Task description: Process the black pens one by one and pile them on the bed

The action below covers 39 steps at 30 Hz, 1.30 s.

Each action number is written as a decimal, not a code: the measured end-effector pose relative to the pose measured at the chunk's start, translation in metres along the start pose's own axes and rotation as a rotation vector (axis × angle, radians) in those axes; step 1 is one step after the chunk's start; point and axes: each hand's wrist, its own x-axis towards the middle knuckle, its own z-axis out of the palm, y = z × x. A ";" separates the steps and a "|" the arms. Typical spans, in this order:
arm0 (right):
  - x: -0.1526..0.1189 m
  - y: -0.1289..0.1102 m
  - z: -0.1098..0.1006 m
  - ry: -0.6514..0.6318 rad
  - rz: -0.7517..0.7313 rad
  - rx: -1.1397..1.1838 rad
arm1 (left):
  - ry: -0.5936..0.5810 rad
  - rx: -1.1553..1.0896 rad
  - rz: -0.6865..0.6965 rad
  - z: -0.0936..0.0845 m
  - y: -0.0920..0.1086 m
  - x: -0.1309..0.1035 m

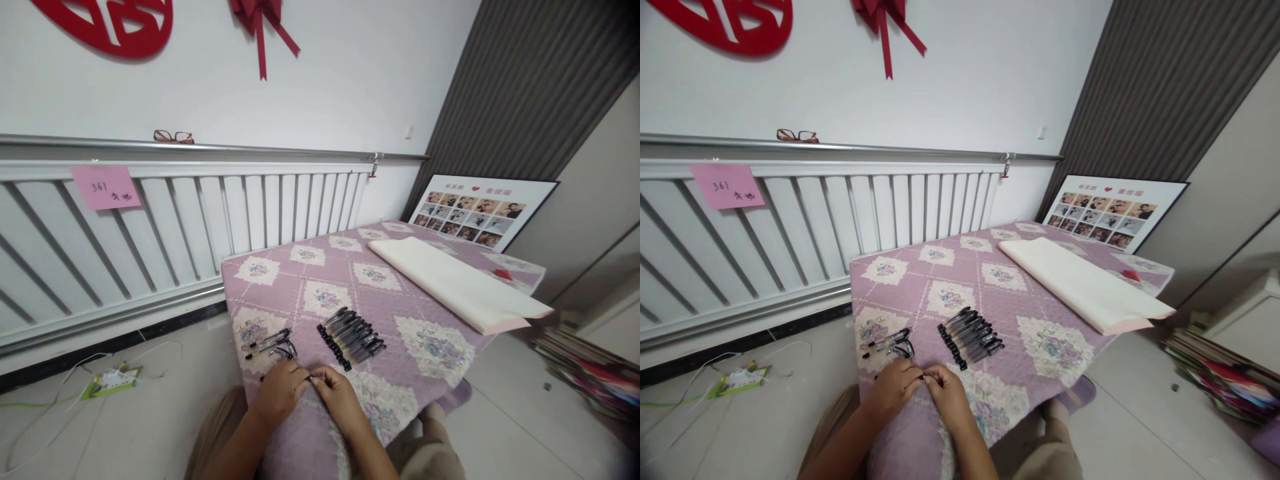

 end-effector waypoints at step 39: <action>0.000 0.008 -0.008 0.222 0.160 0.431 | -0.001 0.062 -0.056 -0.004 0.004 -0.001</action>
